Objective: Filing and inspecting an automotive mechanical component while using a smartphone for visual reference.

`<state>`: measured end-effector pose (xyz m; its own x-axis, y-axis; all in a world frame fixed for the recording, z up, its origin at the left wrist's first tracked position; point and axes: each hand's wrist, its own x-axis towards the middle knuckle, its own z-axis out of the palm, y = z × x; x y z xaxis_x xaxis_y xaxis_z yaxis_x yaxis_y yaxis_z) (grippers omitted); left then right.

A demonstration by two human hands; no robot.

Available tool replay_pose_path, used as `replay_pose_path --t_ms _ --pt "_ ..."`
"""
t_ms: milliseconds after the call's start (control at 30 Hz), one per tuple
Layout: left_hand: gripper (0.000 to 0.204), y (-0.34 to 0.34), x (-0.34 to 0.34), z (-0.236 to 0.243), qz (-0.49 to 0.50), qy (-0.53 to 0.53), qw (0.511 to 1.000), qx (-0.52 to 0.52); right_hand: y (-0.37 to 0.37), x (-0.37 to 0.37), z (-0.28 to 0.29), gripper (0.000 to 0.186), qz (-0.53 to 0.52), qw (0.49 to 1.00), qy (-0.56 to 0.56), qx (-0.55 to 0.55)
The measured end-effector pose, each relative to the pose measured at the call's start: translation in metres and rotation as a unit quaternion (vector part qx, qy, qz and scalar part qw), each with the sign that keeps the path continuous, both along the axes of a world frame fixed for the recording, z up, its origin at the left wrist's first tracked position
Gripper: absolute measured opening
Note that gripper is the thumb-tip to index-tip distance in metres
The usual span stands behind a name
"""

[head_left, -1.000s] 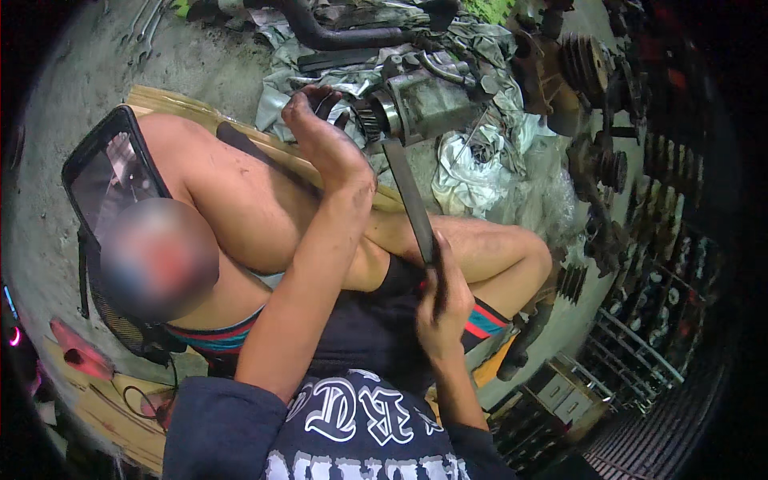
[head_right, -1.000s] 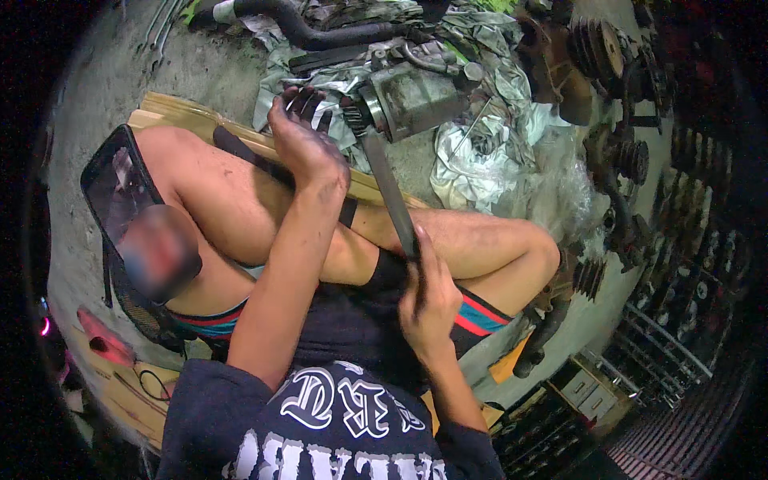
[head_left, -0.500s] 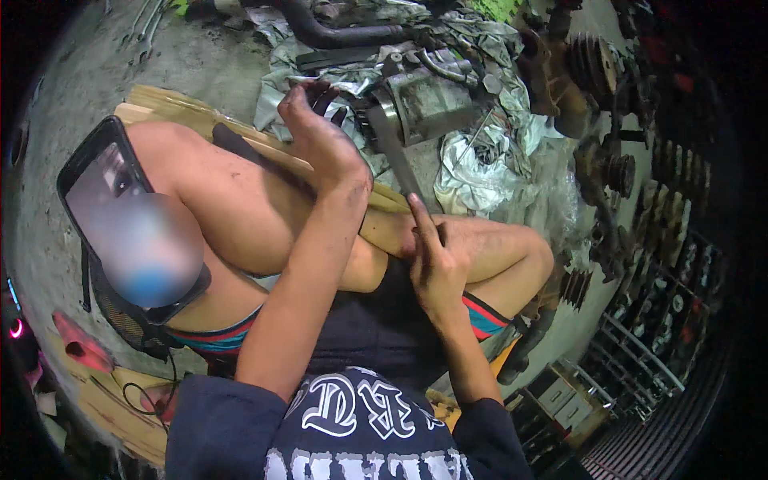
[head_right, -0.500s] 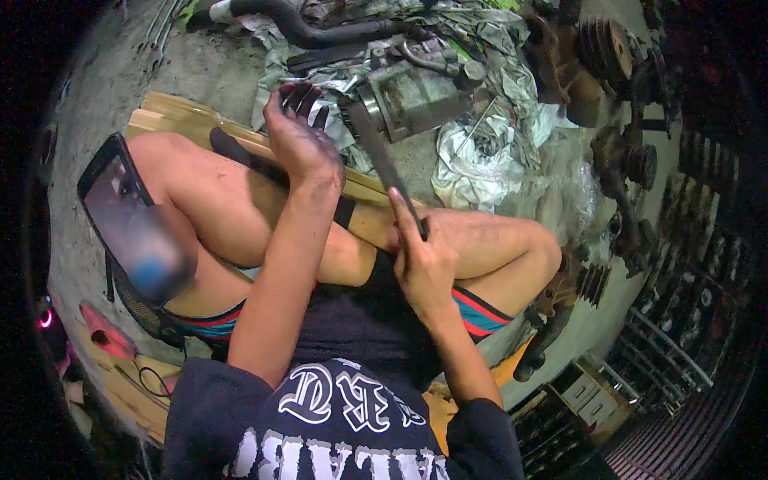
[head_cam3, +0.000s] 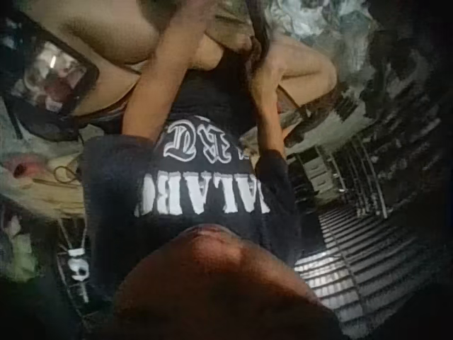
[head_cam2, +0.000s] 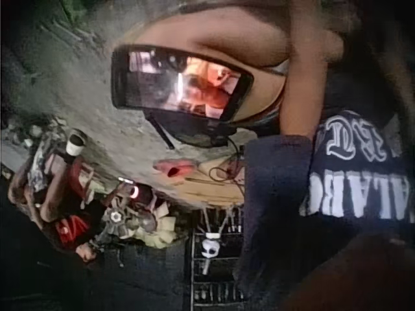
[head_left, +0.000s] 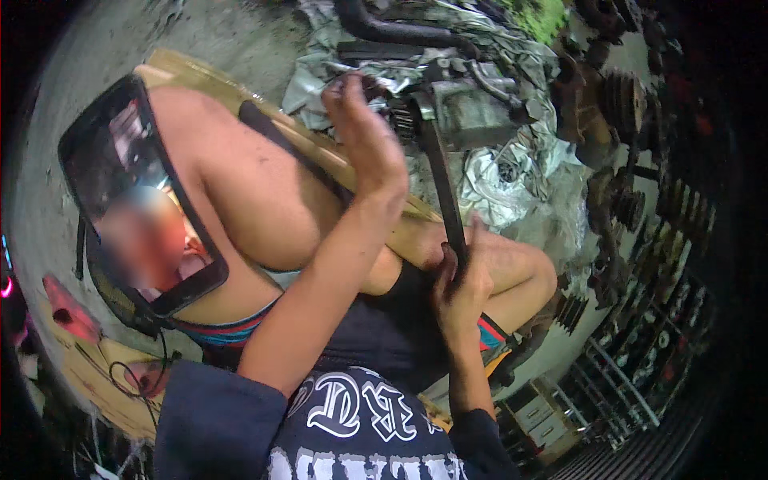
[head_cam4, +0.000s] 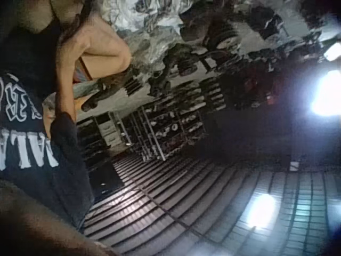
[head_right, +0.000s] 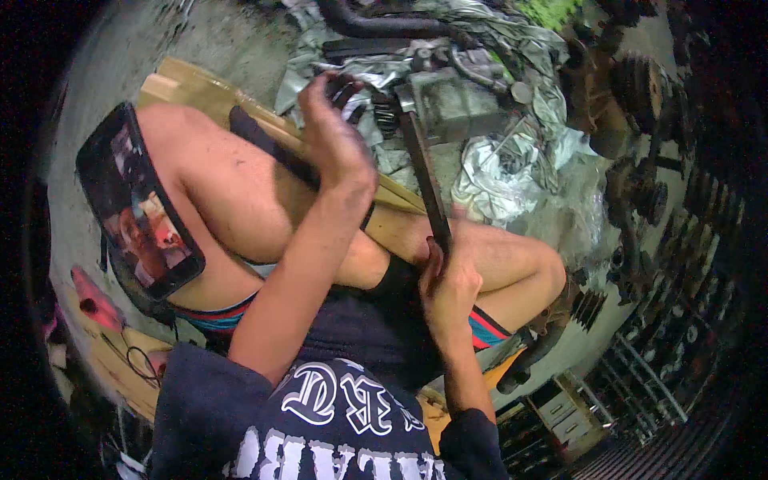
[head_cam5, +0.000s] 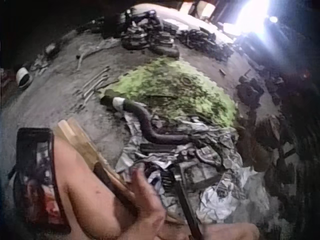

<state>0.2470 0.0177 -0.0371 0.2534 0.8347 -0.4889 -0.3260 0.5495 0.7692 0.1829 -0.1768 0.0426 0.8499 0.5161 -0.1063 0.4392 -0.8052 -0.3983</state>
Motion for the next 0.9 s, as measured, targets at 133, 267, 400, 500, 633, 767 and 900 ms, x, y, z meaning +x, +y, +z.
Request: replay_pose_path --t_ms 133,267,400,500,633,767,900 --pt "0.031 0.002 0.001 0.011 -0.001 -0.029 0.997 -0.072 0.035 0.015 -0.008 0.051 0.007 0.999 0.027 -0.038" --pt "0.032 0.013 -0.008 0.008 0.017 -0.01 0.998 -0.057 0.07 0.032 -0.031 0.046 -0.006 0.995 0.067 -0.067" --pt "0.03 0.009 -0.002 0.006 0.016 0.059 0.997 -0.044 0.047 0.02 -0.003 0.039 -0.026 0.993 0.089 -0.07" --pt "0.046 0.002 -0.004 0.023 -0.029 -0.004 0.999 -0.022 0.029 0.022 -0.002 0.028 -0.003 0.998 0.031 -0.061" --pt "0.041 -0.004 -0.001 0.01 -0.01 0.024 0.998 -0.05 0.043 0.031 -0.024 0.021 -0.043 0.994 0.088 0.045" --pt "0.034 -0.007 -0.004 0.012 -0.054 -0.007 0.998 -0.04 0.023 0.027 -0.056 0.024 -0.005 0.996 -0.034 0.087" --pt "0.028 -0.008 -0.001 0.007 -0.038 0.011 0.999 -0.027 0.038 0.014 -0.026 0.023 -0.169 0.955 0.17 0.173"
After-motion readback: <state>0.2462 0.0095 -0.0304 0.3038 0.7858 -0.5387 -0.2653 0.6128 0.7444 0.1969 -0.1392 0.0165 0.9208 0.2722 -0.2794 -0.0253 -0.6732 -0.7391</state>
